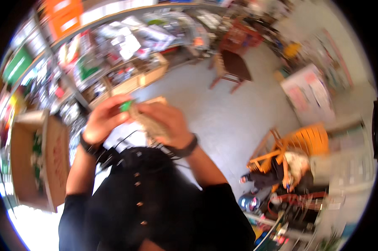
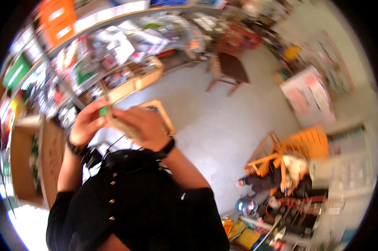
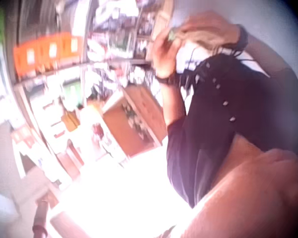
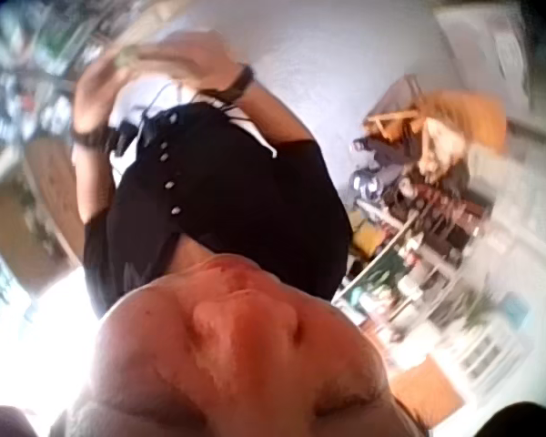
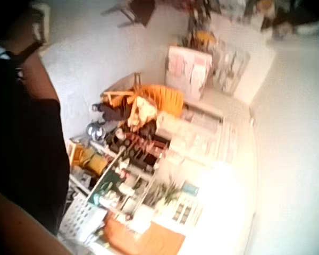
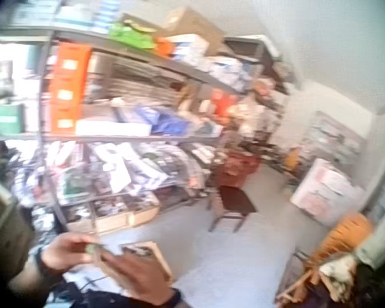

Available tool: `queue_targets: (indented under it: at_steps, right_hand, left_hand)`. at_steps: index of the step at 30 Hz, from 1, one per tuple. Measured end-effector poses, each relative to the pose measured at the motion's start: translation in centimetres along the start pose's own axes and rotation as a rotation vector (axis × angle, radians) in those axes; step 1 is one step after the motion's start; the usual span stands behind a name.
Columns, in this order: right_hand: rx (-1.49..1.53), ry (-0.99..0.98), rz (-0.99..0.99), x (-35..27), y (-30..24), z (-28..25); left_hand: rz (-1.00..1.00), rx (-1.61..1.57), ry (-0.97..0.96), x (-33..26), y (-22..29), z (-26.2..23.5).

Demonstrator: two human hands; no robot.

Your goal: The person cleans small green and white plastic caps and cylinders using a cloth and then places them into a wooden crate.

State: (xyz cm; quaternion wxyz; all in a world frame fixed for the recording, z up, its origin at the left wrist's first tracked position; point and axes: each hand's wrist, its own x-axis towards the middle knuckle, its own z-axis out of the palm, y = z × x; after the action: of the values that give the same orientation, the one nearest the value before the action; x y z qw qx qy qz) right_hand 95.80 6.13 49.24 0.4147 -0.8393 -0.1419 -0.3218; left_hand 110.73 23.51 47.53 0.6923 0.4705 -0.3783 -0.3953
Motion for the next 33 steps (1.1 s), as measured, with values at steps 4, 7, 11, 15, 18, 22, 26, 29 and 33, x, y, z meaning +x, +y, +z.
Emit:
queue_targets:
  at_steps: [4,7,11,15,18,22,26,29,33]
  right_hand:
    - [-0.152,-0.072,0.015,0.4,0.5,0.0]
    - [-0.334,-0.16,0.042,0.7,0.9,0.2]
    - [-0.418,-0.138,0.104,-0.4,1.1,-0.2]
    - [-0.208,0.046,0.132,-0.3,0.2,0.4]
    - [-0.234,0.039,0.065,0.5,-0.6,1.7]
    - [-0.328,-0.017,0.04,0.2,-0.6,3.0]
    - [-0.353,-0.038,0.159,-0.1,-0.6,2.1]
    - [-0.314,0.014,0.181,-0.4,-0.2,1.5]
    - [-0.256,0.036,0.062,1.1,-2.9,1.4]
  left_hand:
    - [0.001,0.005,0.032,-0.1,0.1,-1.1]
    - [-0.066,-0.066,0.064,-0.2,0.4,-2.7]
    - [-0.09,-0.169,0.046,-0.7,0.2,-4.2]
    - [-0.147,-0.158,0.063,-1.1,0.6,-4.2]
    - [-0.161,-0.105,-0.004,-1.1,-0.5,-4.8]
    - [-0.154,0.044,-0.109,-0.9,0.3,-3.2]
    - [-0.236,0.075,-0.076,-2.0,0.9,-4.3]
    - [-0.152,0.03,-0.138,-2.2,1.5,-4.0]
    - [-0.154,0.133,-0.097,-1.4,0.5,-3.9]
